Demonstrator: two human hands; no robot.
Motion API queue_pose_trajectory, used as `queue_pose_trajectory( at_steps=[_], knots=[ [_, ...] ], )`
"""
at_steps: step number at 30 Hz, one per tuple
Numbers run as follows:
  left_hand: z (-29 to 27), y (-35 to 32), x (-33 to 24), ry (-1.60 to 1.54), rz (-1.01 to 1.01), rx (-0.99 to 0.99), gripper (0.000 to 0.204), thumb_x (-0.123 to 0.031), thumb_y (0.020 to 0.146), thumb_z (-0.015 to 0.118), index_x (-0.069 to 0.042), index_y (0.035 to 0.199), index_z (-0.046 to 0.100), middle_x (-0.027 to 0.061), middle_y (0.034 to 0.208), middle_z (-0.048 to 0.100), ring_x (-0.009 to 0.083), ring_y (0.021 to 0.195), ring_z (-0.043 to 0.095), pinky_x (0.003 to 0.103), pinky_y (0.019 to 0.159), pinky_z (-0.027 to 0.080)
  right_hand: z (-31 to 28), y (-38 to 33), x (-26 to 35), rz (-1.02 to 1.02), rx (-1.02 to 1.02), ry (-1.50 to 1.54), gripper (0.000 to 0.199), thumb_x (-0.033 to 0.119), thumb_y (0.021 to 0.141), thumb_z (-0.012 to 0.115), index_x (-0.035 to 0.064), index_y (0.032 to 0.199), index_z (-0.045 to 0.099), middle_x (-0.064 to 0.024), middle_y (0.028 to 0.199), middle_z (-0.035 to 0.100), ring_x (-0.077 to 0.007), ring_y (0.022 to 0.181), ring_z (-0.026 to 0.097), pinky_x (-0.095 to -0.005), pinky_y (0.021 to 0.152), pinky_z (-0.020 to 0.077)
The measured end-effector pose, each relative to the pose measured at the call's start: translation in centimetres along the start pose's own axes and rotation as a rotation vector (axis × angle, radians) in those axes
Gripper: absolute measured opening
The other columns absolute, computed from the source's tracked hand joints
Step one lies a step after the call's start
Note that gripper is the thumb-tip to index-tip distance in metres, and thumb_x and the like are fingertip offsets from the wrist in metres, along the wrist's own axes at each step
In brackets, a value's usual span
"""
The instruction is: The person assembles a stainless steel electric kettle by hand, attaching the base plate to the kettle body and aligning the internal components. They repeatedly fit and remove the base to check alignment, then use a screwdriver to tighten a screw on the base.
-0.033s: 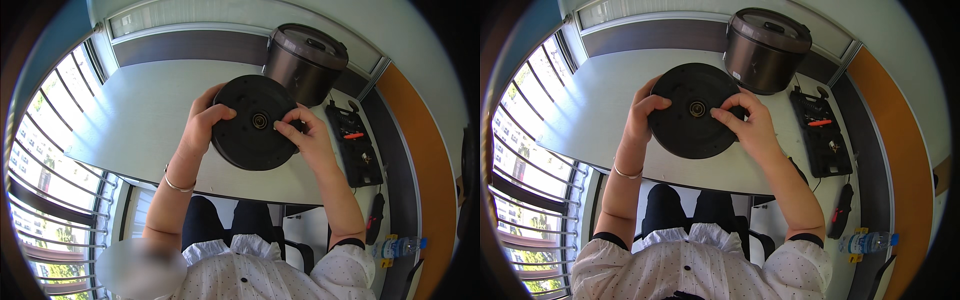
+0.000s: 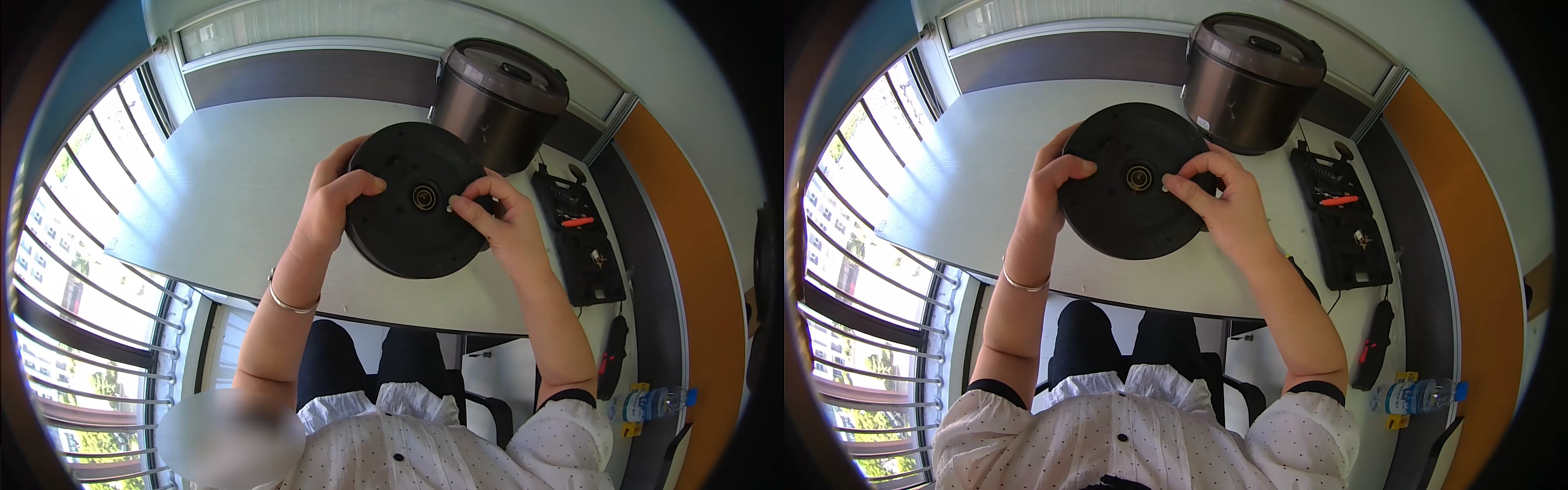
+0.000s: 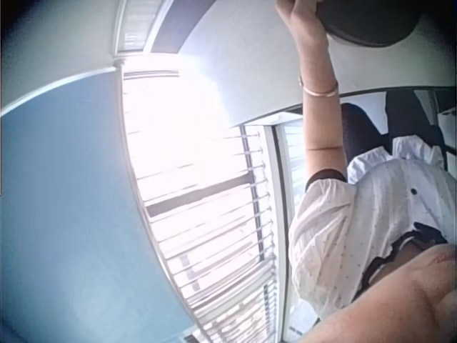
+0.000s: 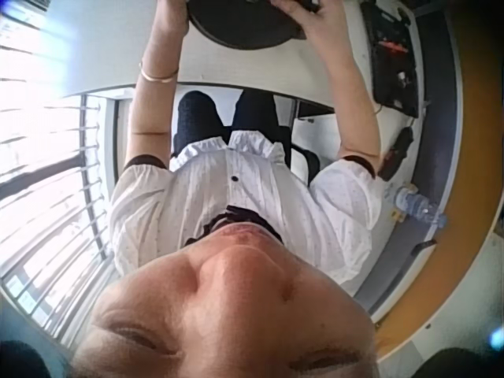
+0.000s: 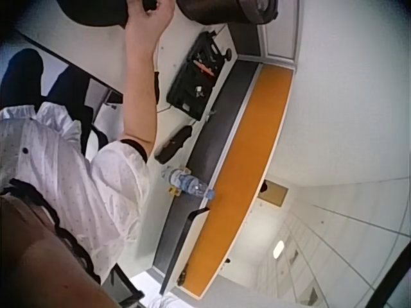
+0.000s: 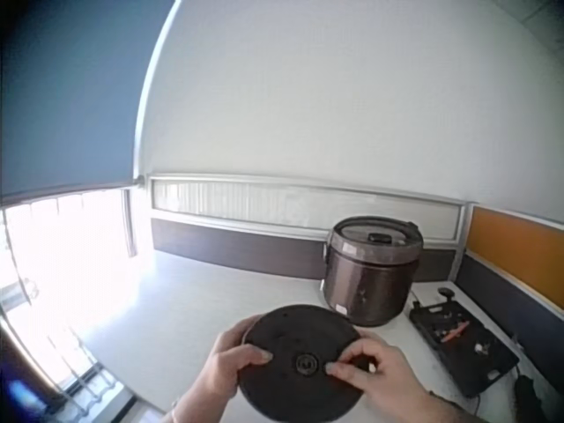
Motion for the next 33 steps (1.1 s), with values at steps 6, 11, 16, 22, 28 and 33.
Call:
queue_pose_trajectory(
  at_steps=[6,11,16,22,28,33],
  knots=[
    [-0.3,0.0,0.2,-0.019,0.008,-0.006,0.056,-0.014,0.067,0.055,0.010,0.117,0.054,0.0157,0.101,0.061,0.0222,0.095,0.056,0.027,0.087,0.043,0.1,-0.3,0.2,-0.022,-0.040,-0.015,0.017,0.013,0.076,0.077,0.0061,0.081,0.062,-0.0089,0.107,0.060,-0.0239,0.127,0.041,-0.0344,0.102,0.0313],
    [-0.3,0.1,0.3,-0.018,0.014,0.032,0.056,-0.014,0.067,0.055,0.010,0.118,0.054,0.0150,0.102,0.061,0.0218,0.096,0.056,0.027,0.088,0.043,0.1,-0.4,-0.2,-0.069,-0.070,-0.084,0.023,0.018,0.073,0.079,0.0054,0.081,0.062,-0.0137,0.111,0.060,-0.0291,0.130,0.040,-0.0389,0.098,0.0359],
    [-0.7,0.4,1.5,-0.004,0.069,-0.057,0.057,-0.015,0.068,0.054,0.010,0.119,0.054,0.0155,0.106,0.061,0.0219,0.097,0.057,0.028,0.090,0.042,-1.0,-1.4,-0.1,-0.036,-0.149,0.015,0.028,0.025,0.075,0.077,0.0053,0.086,0.060,-0.0145,0.115,0.057,-0.0286,0.123,0.046,-0.0376,0.089,0.0414],
    [-1.7,0.9,1.9,-0.093,0.035,0.041,0.059,-0.018,0.071,0.050,0.009,0.123,0.050,0.0209,0.115,0.059,0.0290,0.106,0.058,0.035,0.096,0.046,-8.3,-5.9,-0.7,0.098,-0.211,-0.530,0.025,0.025,0.081,0.070,0.0054,0.093,0.061,-0.0140,0.116,0.060,-0.0228,0.098,0.059,-0.0322,0.080,0.0466],
    [-1.9,1.3,2.4,-0.098,0.005,0.073,0.051,-0.019,0.073,0.049,0.006,0.117,0.055,0.0178,0.108,0.063,0.0261,0.096,0.062,0.032,0.086,0.052,-22.8,-13.0,-3.7,0.666,-0.248,-1.068,0.021,0.021,0.079,0.064,0.0045,0.090,0.068,-0.0131,0.089,0.068,-0.0268,0.083,0.066,-0.0354,0.073,0.0509],
    [-2.1,1.3,2.3,-0.065,-0.010,0.044,0.051,-0.019,0.072,0.049,0.006,0.115,0.056,0.0169,0.104,0.062,0.0245,0.093,0.062,0.031,0.084,0.051,-29.6,-20.4,-5.5,1.021,-0.268,-1.288,0.049,0.041,0.074,0.067,-0.0050,0.088,0.067,-0.0230,0.094,0.066,-0.0352,0.088,0.065,-0.0395,0.077,0.0510]
  ],
)
Point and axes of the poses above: each hand's wrist, its own y-axis towards the middle knuckle, its own z-axis out of the palm, x = y × z, the point moved 3 cm from there along y, towards the middle knuckle
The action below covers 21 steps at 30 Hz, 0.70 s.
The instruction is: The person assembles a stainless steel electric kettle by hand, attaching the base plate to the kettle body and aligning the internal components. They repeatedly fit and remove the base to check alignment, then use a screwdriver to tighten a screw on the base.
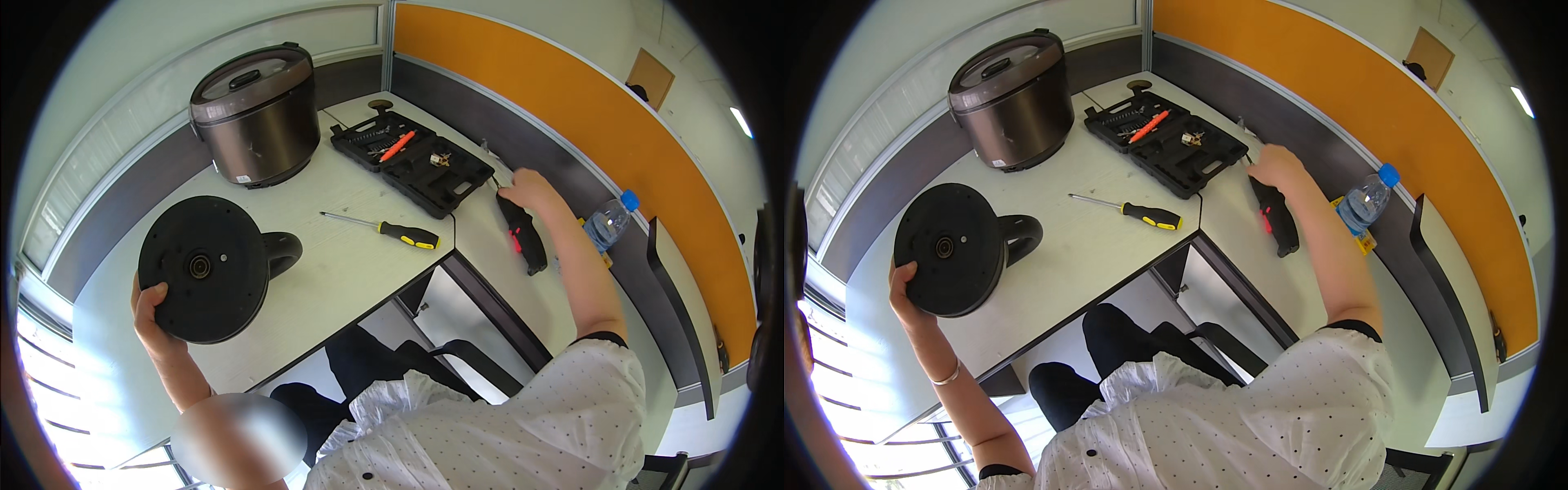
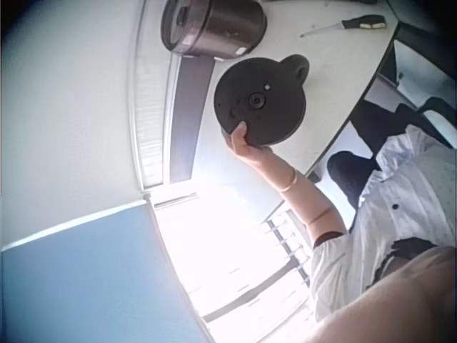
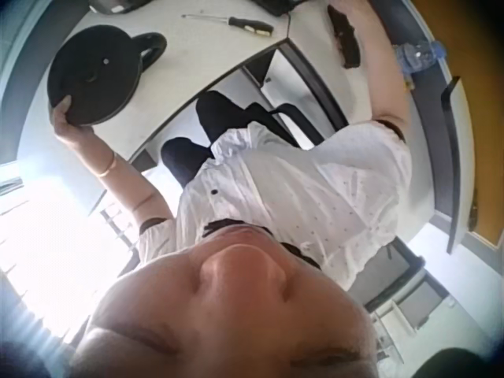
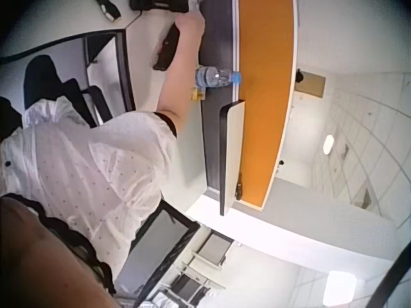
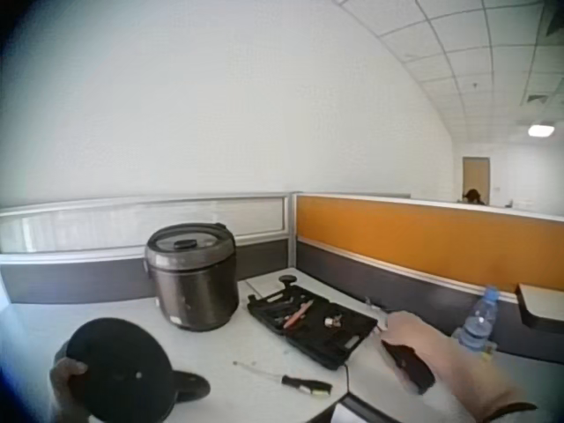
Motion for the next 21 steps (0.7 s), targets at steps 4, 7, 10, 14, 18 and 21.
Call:
queue_pose_trajectory(
  at_steps=[4,7,10,14,18,21],
  knots=[
    [0.5,-0.3,-0.4,0.008,0.004,-0.061,0.052,-0.019,0.070,0.048,0.007,0.115,0.054,0.0169,0.099,0.062,0.0239,0.089,0.061,0.029,0.080,0.050,1.3,-2.6,-2.2,0.105,0.124,0.000,0.069,0.052,0.070,0.069,-0.0122,0.094,0.063,-0.0272,0.096,0.065,-0.0359,0.092,0.065,-0.0400,0.079,0.0504],
    [0.6,-0.3,-0.5,0.005,0.006,-0.052,0.053,-0.019,0.070,0.048,0.007,0.115,0.054,0.0172,0.100,0.062,0.0241,0.090,0.061,0.029,0.080,0.050,2.7,-4.2,-2.5,0.104,0.185,0.137,0.068,0.049,0.069,0.070,-0.0099,0.102,0.062,-0.0230,0.095,0.066,-0.0324,0.088,0.066,-0.0374,0.078,0.0512],
    [0.8,-0.3,-0.4,0.003,0.002,-0.051,0.052,-0.020,0.070,0.049,0.007,0.115,0.055,0.0173,0.101,0.063,0.0241,0.091,0.061,0.030,0.081,0.050,5.0,-4.7,-4.0,0.140,0.178,0.302,0.060,0.035,0.067,0.073,-0.0074,0.107,0.058,-0.0181,0.092,0.066,-0.0271,0.077,0.067,-0.0358,0.071,0.0523],
    [0.5,-0.3,-0.5,0.012,0.008,-0.080,0.051,-0.021,0.070,0.049,0.006,0.114,0.055,0.0165,0.101,0.063,0.0232,0.091,0.061,0.030,0.081,0.049,6.6,-5.5,-4.5,0.317,0.216,0.884,0.046,0.022,0.067,0.072,-0.0050,0.102,0.058,-0.0146,0.084,0.065,-0.0237,0.071,0.065,-0.0350,0.062,0.0516],
    [0.7,-0.2,-0.4,0.032,0.005,-0.050,0.050,-0.020,0.071,0.050,0.006,0.113,0.056,0.0156,0.100,0.063,0.0219,0.090,0.061,0.029,0.081,0.049,5.2,-6.1,-5.0,0.363,0.394,1.266,0.027,0.016,0.073,0.070,-0.0028,0.091,0.062,-0.0120,0.080,0.065,-0.0185,0.062,0.063,-0.0310,0.052,0.0501],
    [0.7,-0.4,-0.5,0.018,0.008,-0.045,0.050,-0.020,0.071,0.050,0.006,0.113,0.056,0.0151,0.100,0.063,0.0213,0.089,0.060,0.028,0.081,0.048,4.3,-7.1,-4.1,0.379,0.349,1.488,0.022,0.012,0.074,0.069,-0.0027,0.090,0.062,-0.0116,0.079,0.065,-0.0174,0.060,0.061,-0.0292,0.053,0.0497]
  ],
)
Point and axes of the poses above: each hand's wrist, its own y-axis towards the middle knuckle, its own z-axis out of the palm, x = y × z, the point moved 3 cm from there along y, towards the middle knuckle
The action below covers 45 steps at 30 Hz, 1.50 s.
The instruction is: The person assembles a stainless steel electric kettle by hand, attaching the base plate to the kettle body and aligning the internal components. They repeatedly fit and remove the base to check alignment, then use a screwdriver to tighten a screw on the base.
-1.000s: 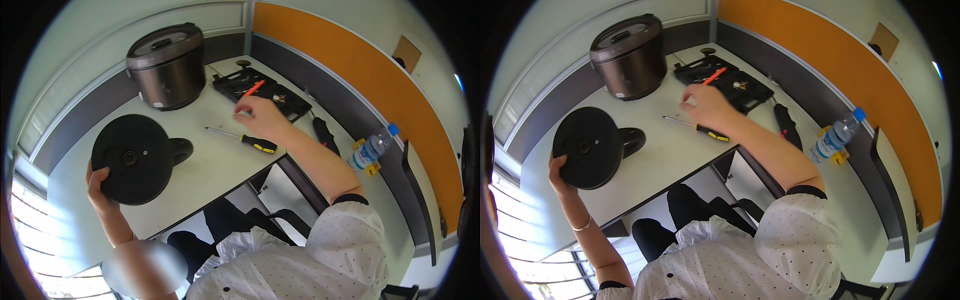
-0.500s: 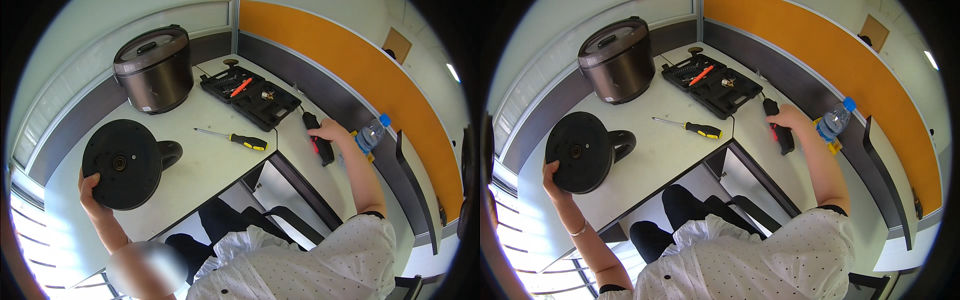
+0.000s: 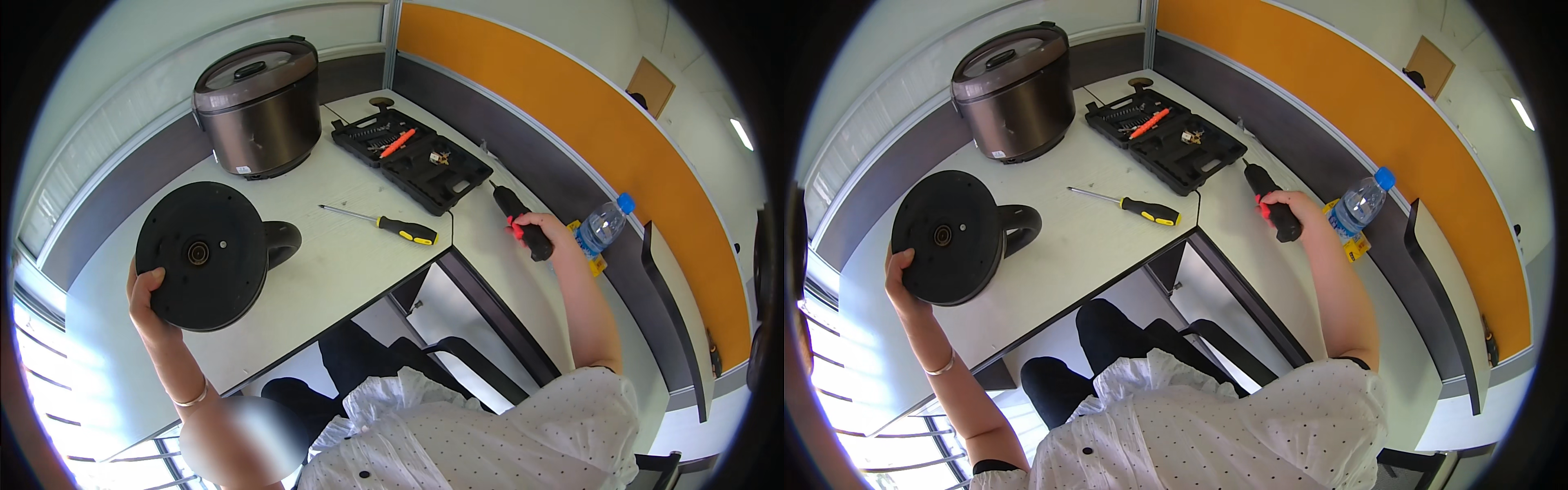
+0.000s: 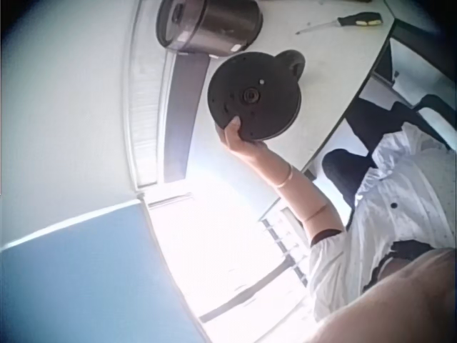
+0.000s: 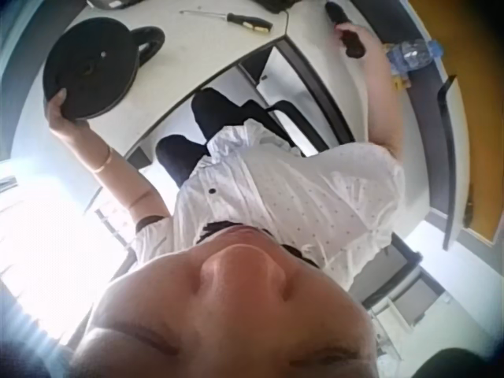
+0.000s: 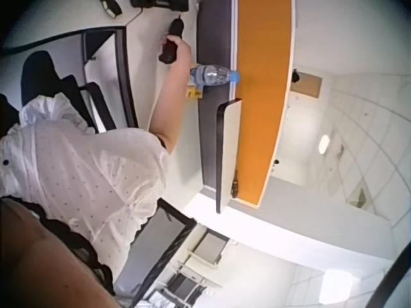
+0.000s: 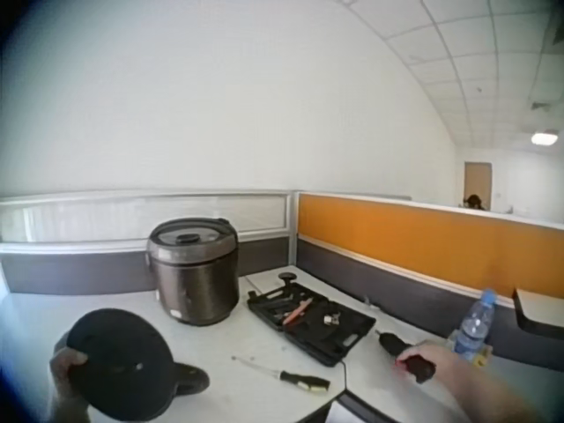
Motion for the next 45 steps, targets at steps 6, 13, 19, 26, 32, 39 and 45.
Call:
queue_pose_trajectory(
  at_steps=[6,13,19,26,32,39,45],
  knots=[
    [0.1,0.0,0.1,-0.014,-0.003,0.018,0.050,-0.019,0.071,0.050,0.006,0.113,0.056,0.0153,0.102,0.062,0.0220,0.093,0.060,0.029,0.085,0.047,3.1,-5.2,2.8,-0.387,-0.014,0.042,0.030,0.009,0.074,0.070,-0.0031,0.098,0.057,-0.0096,0.077,0.062,-0.0173,0.066,0.061,-0.0284,0.058,0.0503],
    [-0.5,0.1,0.3,-0.019,0.016,0.070,0.054,-0.018,0.072,0.050,0.007,0.120,0.053,0.0169,0.109,0.062,0.0244,0.100,0.059,0.030,0.091,0.046,8.3,-9.1,4.2,-0.555,0.213,0.171,0.038,0.009,0.070,0.071,-0.0015,0.102,0.054,-0.0119,0.084,0.061,-0.0200,0.069,0.062,-0.0323,0.062,0.0512],
    [0.0,-0.3,-0.7,0.048,0.041,0.091,0.055,-0.018,0.072,0.049,0.009,0.121,0.052,0.0175,0.109,0.062,0.0246,0.099,0.059,0.030,0.091,0.044,14.9,-10.4,4.1,-0.354,0.600,0.239,0.082,0.010,0.068,0.061,0.0053,0.143,0.029,-0.0232,0.087,0.057,-0.0203,0.053,0.057,-0.0282,0.047,0.0464],
    [0.9,-0.5,-1.2,0.004,0.040,0.010,0.053,-0.015,0.068,0.052,0.011,0.114,0.055,0.0150,0.096,0.063,0.0213,0.087,0.059,0.027,0.082,0.047,22.8,-9.5,1.9,-0.191,0.846,0.185,0.091,0.004,0.065,0.063,0.0105,0.147,0.024,-0.0237,0.096,0.056,-0.0196,0.053,0.056,-0.0285,0.045,0.0464],
    [0.6,-0.6,-1.3,0.034,0.013,-0.004,0.052,-0.014,0.068,0.052,0.011,0.114,0.055,0.0151,0.095,0.063,0.0213,0.087,0.059,0.026,0.080,0.046,26.2,-7.1,-1.4,-0.108,0.771,0.045,0.093,-0.004,0.067,0.071,0.0113,0.147,0.026,-0.0136,0.087,0.059,-0.0163,0.058,0.057,-0.0301,0.052,0.0476],
    [1.0,-0.7,-1.4,0.010,0.029,0.012,0.055,-0.013,0.067,0.053,0.011,0.117,0.054,0.0155,0.098,0.062,0.0218,0.090,0.058,0.026,0.083,0.045,29.6,-4.8,-2.9,-0.339,0.734,-0.319,0.097,0.000,0.062,0.078,0.0091,0.145,0.030,-0.0098,0.087,0.060,-0.0152,0.066,0.060,-0.0289,0.061,0.0505],
    [1.0,-0.7,-1.5,0.024,0.007,-0.007,0.056,-0.015,0.066,0.053,0.011,0.116,0.054,0.0161,0.096,0.062,0.0214,0.089,0.058,0.025,0.083,0.045,30.8,-2.5,-4.0,-0.609,0.629,-0.559,0.094,0.010,0.060,0.080,0.0062,0.142,0.035,-0.0150,0.103,0.059,-0.0215,0.083,0.062,-0.0328,0.074,0.0502]
  ],
)
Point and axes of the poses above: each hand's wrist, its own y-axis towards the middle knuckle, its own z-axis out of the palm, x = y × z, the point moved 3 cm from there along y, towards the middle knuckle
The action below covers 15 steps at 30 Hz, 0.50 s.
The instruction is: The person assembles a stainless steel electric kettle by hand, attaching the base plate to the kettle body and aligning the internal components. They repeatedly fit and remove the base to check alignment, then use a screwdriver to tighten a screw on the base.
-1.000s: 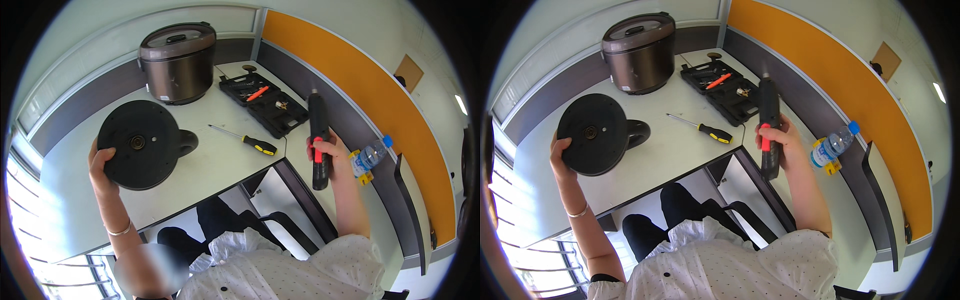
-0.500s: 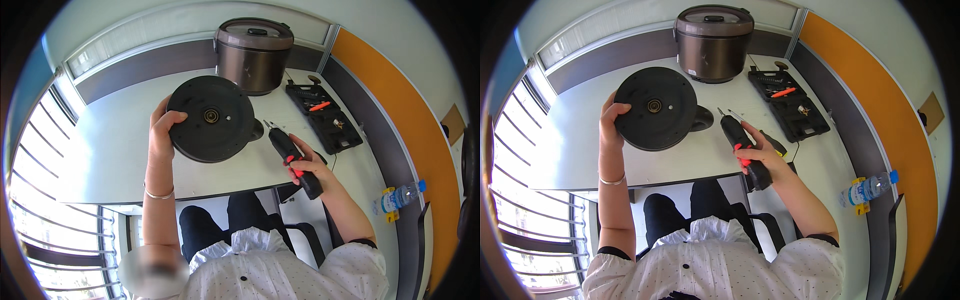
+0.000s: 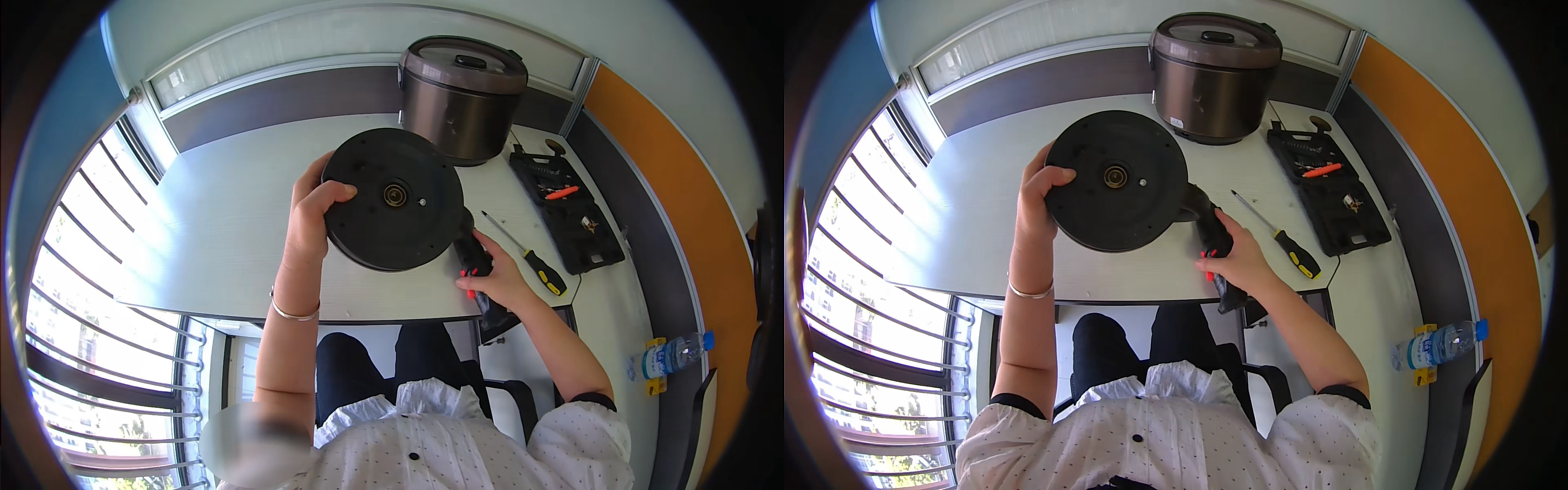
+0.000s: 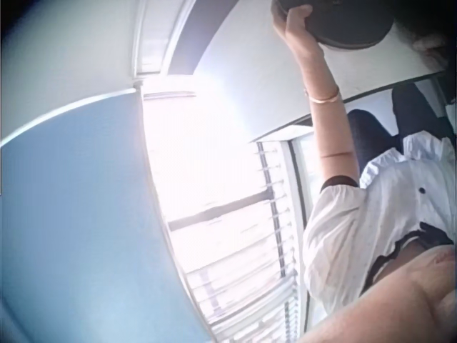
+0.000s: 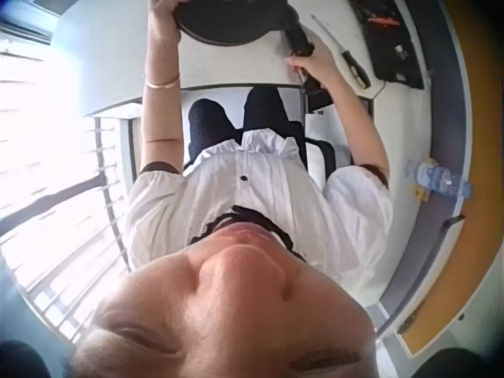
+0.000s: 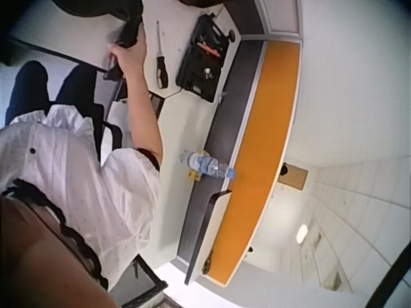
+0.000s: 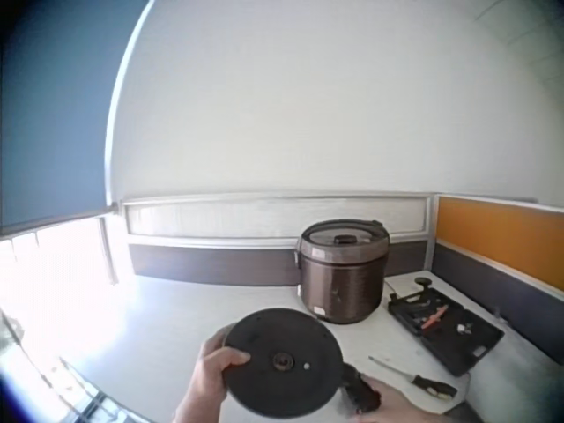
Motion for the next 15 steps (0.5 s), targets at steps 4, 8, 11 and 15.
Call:
queue_pose_trajectory(
  at_steps=[4,8,11,15],
  knots=[
    [-0.1,-0.1,0.1,0.002,0.015,-0.012,0.056,-0.015,0.067,0.053,0.011,0.116,0.054,0.0163,0.096,0.062,0.0215,0.089,0.058,0.026,0.083,0.045,0.2,-0.6,1.6,0.012,-0.047,-0.412,0.088,0.023,0.062,0.079,0.0064,0.140,0.041,-0.0192,0.111,0.055,-0.0283,0.096,0.060,-0.0354,0.085,0.0466],
    [-0.2,-0.1,0.2,0.011,0.004,-0.014,0.056,-0.015,0.067,0.052,0.012,0.117,0.054,0.0161,0.096,0.062,0.0218,0.088,0.058,0.025,0.082,0.046,0.3,-1.1,2.6,0.057,-0.044,-0.649,0.080,0.034,0.067,0.073,0.0172,0.140,0.043,-0.0177,0.099,0.050,-0.0329,0.088,0.059,-0.0368,0.079,0.0490],
    [0.0,-0.2,0.0,0.038,0.024,-0.012,0.056,-0.015,0.068,0.052,0.011,0.116,0.054,0.0156,0.096,0.062,0.0215,0.088,0.058,0.025,0.081,0.046,-0.1,-1.1,2.3,-0.034,-0.089,-0.708,0.077,0.042,0.072,0.070,0.0142,0.139,0.044,-0.0178,0.100,0.051,-0.0333,0.088,0.060,-0.0373,0.079,0.0491],
    [0.0,-0.1,0.3,0.038,0.025,-0.017,0.054,-0.015,0.068,0.052,0.011,0.115,0.055,0.0155,0.096,0.062,0.0205,0.087,0.058,0.025,0.080,0.046,-1.2,-0.9,0.7,-0.107,-0.120,-0.623,0.066,0.045,0.084,0.062,0.0092,0.136,0.045,-0.0168,0.100,0.055,-0.0331,0.088,0.060,-0.0383,0.079,0.0490]
  ],
)
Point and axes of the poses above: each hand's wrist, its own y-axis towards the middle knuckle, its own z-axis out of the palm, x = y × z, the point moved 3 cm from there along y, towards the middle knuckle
